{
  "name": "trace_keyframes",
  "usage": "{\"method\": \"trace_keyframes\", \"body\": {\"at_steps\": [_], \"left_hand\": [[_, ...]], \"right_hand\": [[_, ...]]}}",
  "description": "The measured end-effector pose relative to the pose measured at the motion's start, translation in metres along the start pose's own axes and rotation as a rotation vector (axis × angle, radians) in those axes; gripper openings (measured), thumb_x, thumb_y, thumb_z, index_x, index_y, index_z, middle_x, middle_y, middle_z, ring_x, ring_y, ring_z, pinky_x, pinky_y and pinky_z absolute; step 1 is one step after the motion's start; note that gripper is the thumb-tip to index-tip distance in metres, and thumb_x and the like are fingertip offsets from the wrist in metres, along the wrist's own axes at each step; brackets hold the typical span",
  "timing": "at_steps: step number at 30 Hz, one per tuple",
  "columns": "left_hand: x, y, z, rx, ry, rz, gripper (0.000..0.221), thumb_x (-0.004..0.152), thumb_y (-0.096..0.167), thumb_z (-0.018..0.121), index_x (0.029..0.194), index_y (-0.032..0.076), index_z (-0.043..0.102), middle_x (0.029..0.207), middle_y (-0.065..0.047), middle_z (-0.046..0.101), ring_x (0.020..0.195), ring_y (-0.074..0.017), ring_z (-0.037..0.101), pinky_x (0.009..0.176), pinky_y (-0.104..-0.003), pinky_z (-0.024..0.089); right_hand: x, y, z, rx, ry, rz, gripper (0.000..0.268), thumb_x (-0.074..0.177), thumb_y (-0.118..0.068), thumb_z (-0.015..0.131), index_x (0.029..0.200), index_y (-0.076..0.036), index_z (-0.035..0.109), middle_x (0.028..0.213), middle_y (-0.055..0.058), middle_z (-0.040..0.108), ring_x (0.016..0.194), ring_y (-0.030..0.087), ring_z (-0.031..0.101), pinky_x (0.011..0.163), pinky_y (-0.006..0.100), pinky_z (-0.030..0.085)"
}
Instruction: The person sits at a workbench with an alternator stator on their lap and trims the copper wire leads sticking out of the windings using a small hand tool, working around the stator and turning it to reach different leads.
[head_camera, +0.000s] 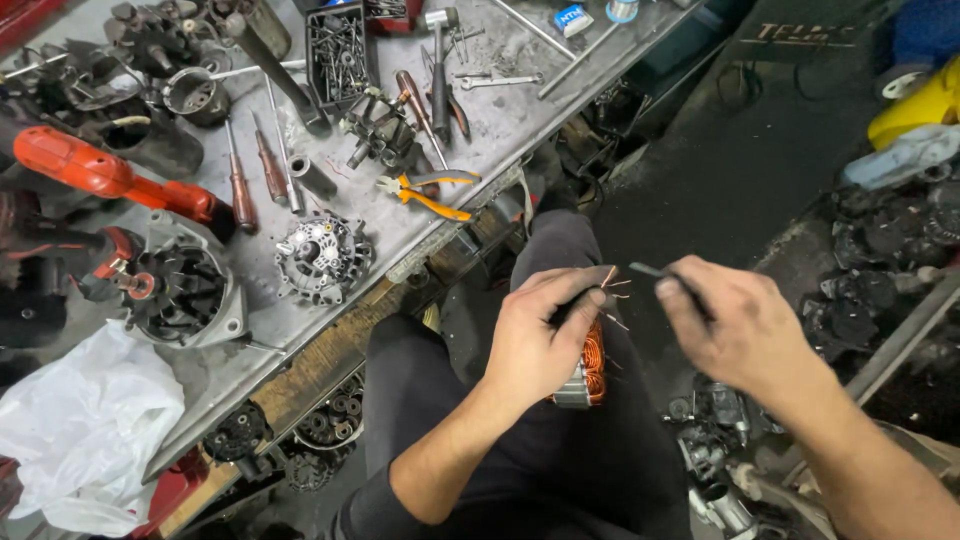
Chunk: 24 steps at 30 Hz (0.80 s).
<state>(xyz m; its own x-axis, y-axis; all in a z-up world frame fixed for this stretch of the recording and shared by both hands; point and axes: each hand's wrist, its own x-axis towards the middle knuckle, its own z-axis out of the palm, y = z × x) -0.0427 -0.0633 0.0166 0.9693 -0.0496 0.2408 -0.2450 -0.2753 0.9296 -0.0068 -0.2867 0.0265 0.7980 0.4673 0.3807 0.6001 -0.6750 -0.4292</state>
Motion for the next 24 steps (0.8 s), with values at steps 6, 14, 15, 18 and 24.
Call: {"method": "trace_keyframes", "body": {"at_steps": [6,14,15,18,24], "left_hand": [[-0.003,-0.003,0.0,0.078,-0.021,0.118,0.02,0.093,0.01,0.069,0.11,0.001,0.074,0.125,-0.015,0.074,0.122,-0.0318,0.07,0.107,-0.038,0.053],[-0.005,0.007,0.006,0.121,0.052,0.099,0.017,0.093,0.009,0.068,0.107,0.002,0.075,0.113,-0.013,0.077,0.116,-0.0316,0.073,0.103,-0.038,0.056],[0.0,0.009,0.008,0.144,0.052,0.132,0.017,0.092,0.008,0.067,0.106,0.001,0.075,0.112,-0.013,0.077,0.115,-0.033,0.072,0.101,-0.039,0.056],[-0.002,0.013,0.01,0.202,0.088,0.12,0.014,0.092,0.008,0.067,0.102,0.002,0.075,0.109,-0.012,0.077,0.113,-0.0321,0.073,0.097,-0.039,0.058],[-0.005,0.018,0.013,0.293,0.077,0.202,0.012,0.092,0.01,0.069,0.1,0.003,0.074,0.108,-0.011,0.077,0.113,-0.0331,0.072,0.098,-0.042,0.056]], "right_hand": [[0.015,-0.012,0.016,-0.393,0.001,-0.022,0.029,0.094,-0.027,0.068,0.075,-0.007,0.058,0.068,0.011,0.064,0.063,0.031,0.068,0.058,0.042,0.056],[0.006,-0.02,0.013,-0.407,0.021,-0.07,0.033,0.094,-0.031,0.072,0.071,-0.012,0.056,0.063,0.006,0.059,0.057,0.027,0.064,0.053,0.037,0.052],[0.007,-0.022,0.013,-0.401,0.017,-0.11,0.032,0.092,-0.032,0.072,0.07,-0.013,0.056,0.061,0.006,0.059,0.055,0.026,0.064,0.051,0.037,0.051],[0.001,-0.021,0.015,-0.399,0.037,-0.148,0.031,0.092,-0.03,0.071,0.07,-0.013,0.056,0.062,0.006,0.059,0.056,0.026,0.065,0.05,0.038,0.051],[0.001,-0.006,-0.007,-0.392,0.05,0.122,0.039,0.096,-0.034,0.072,0.068,-0.013,0.055,0.065,0.011,0.061,0.057,0.033,0.063,0.05,0.043,0.05]]}}
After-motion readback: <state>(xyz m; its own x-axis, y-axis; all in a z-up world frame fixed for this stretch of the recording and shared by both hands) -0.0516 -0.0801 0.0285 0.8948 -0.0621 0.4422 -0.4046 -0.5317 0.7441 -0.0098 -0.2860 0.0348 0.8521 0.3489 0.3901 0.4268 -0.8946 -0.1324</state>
